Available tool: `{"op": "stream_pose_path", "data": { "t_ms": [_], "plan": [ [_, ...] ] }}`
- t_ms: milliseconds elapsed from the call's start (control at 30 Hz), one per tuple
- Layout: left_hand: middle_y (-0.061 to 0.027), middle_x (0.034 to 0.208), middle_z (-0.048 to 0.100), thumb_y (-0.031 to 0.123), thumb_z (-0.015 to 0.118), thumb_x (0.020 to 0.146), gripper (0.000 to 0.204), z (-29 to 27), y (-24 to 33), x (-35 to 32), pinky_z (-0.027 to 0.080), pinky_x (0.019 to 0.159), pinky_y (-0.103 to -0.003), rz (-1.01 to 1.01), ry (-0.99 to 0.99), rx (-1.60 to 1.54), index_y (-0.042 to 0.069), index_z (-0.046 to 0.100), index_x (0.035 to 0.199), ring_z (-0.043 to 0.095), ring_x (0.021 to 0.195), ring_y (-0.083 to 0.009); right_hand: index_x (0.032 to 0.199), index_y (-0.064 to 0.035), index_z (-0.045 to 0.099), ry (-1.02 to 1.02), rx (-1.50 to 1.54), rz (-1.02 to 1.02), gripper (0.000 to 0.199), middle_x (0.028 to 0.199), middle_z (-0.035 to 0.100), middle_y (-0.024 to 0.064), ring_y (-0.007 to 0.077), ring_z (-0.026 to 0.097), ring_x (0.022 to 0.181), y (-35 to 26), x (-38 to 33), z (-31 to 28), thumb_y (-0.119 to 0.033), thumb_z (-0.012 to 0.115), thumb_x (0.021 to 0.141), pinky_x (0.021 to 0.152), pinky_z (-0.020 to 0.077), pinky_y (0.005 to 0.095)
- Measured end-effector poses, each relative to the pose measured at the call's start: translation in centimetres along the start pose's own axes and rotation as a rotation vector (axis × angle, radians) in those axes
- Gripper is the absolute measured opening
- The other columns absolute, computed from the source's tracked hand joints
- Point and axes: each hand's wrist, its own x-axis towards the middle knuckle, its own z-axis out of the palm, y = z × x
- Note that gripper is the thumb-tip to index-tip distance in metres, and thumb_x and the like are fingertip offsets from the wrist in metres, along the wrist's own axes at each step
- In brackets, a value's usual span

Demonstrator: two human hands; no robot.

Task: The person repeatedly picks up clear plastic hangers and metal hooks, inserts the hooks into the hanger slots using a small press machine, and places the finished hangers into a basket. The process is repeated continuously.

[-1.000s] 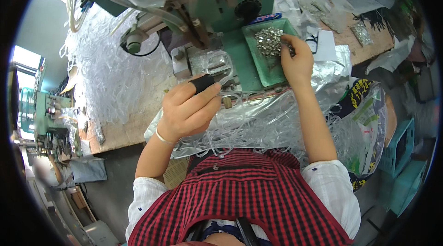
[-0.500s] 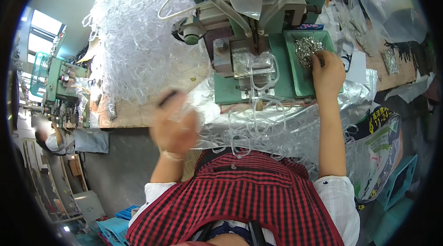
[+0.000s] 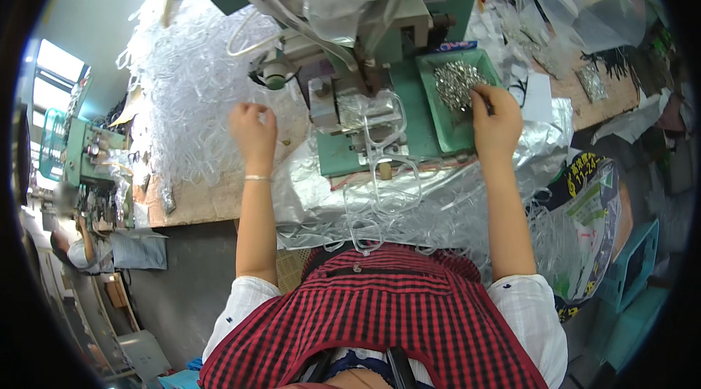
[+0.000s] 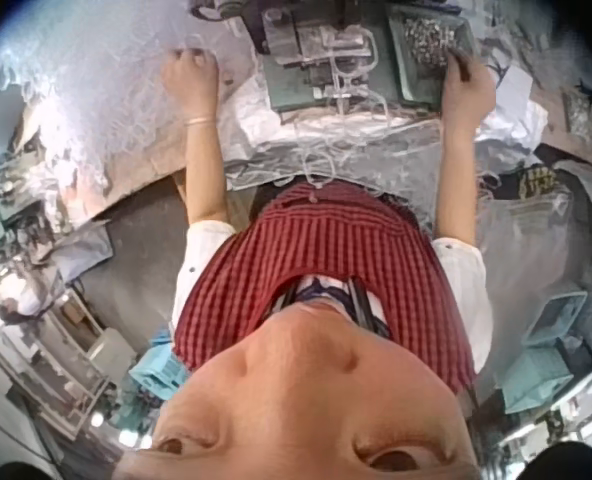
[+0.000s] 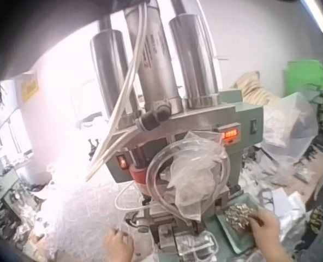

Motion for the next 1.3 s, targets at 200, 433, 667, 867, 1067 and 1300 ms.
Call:
{"op": "stream_pose_path", "data": {
  "t_ms": [200, 433, 667, 867, 1067, 1300],
  "plan": [
    [-0.0078, 0.112, 0.072, 0.016, 0.076, 0.09, 0.017, -7.6, -0.2, -0.1, 0.048, 0.091, -0.032, -0.419, 0.179, -1.147, 0.005, 0.069, 0.079, 0.063, 0.105, -0.017, 0.104, -0.001, 0.076, -0.027, 0.089, 0.21, 0.017, 0.098, 0.075, 0.0065, 0.0155, 0.068, 0.089, 2.3, -2.9, -4.4, -0.002, 0.072, 0.087, 0.084, 0.0519, 0.0291],
    [-0.0032, 0.086, 0.072, 0.017, 0.073, 0.094, 0.018, -3.7, -0.6, -1.3, 0.049, 0.07, -0.029, -0.455, -0.276, -0.78, 0.003, 0.07, 0.083, 0.063, 0.078, -0.0116, 0.102, 0.0008, 0.073, -0.405, 0.494, 0.024, 0.017, 0.098, 0.074, 0.0041, 0.0119, 0.067, 0.093, -9.4, 1.7, -0.6, -0.001, 0.073, 0.085, 0.086, 0.0515, 0.0263],
    [-0.0089, 0.08, 0.069, 0.028, 0.057, 0.105, 0.03, -1.8, 2.3, -4.1, 0.048, 0.057, -0.032, -0.183, 0.153, -0.451, 0.001, 0.066, 0.097, 0.063, 0.065, -0.0175, 0.122, 0.0022, 0.057, -0.367, 0.773, 0.145, 0.042, 0.096, 0.068, 0.0049, 0.0095, 0.062, 0.091, -11.1, 0.8, 2.9, 0.0, 0.071, 0.083, 0.082, 0.0492, 0.0253],
    [-0.0066, 0.08, 0.067, 0.04, 0.044, 0.11, 0.041, -5.5, 3.8, 0.3, 0.05, 0.048, -0.028, -0.607, -0.135, -0.838, 0.003, 0.061, 0.106, 0.065, 0.064, -0.014, 0.126, 0.0015, 0.056, -0.465, 1.075, 0.307, 0.046, 0.099, 0.072, 0.0075, 0.0116, 0.065, 0.095, -12.3, 0.9, 3.2, -0.001, 0.073, 0.083, 0.087, 0.05, 0.0271],
    [-0.0109, 0.095, 0.071, 0.026, 0.059, 0.105, 0.025, -10.4, 11.1, -1.2, 0.057, 0.071, -0.033, -0.348, 0.244, -1.506, 0.003, 0.067, 0.107, 0.073, 0.088, -0.0239, 0.125, 0.0015, 0.06, -0.351, 0.669, 0.023, 0.039, 0.113, 0.072, 0.011, 0.0221, 0.066, 0.114, -13.8, -1.2, 0.1, -0.004, 0.071, 0.089, 0.099, 0.0495, 0.0346],
    [-0.0196, 0.112, 0.073, 0.001, 0.067, 0.078, 0.024, -9.9, 16.0, -1.0, 0.061, 0.079, -0.044, 0.967, 0.027, -1.029, 0.003, 0.074, 0.101, 0.073, 0.088, -0.0355, 0.096, -0.0077, 0.076, -0.118, -0.368, -0.282, 0.019, 0.111, 0.07, 0.0165, 0.0402, 0.062, 0.117, -0.1, 1.8, 2.0, -0.015, 0.077, 0.078, 0.1, 0.0495, 0.0468]
  ]
}}
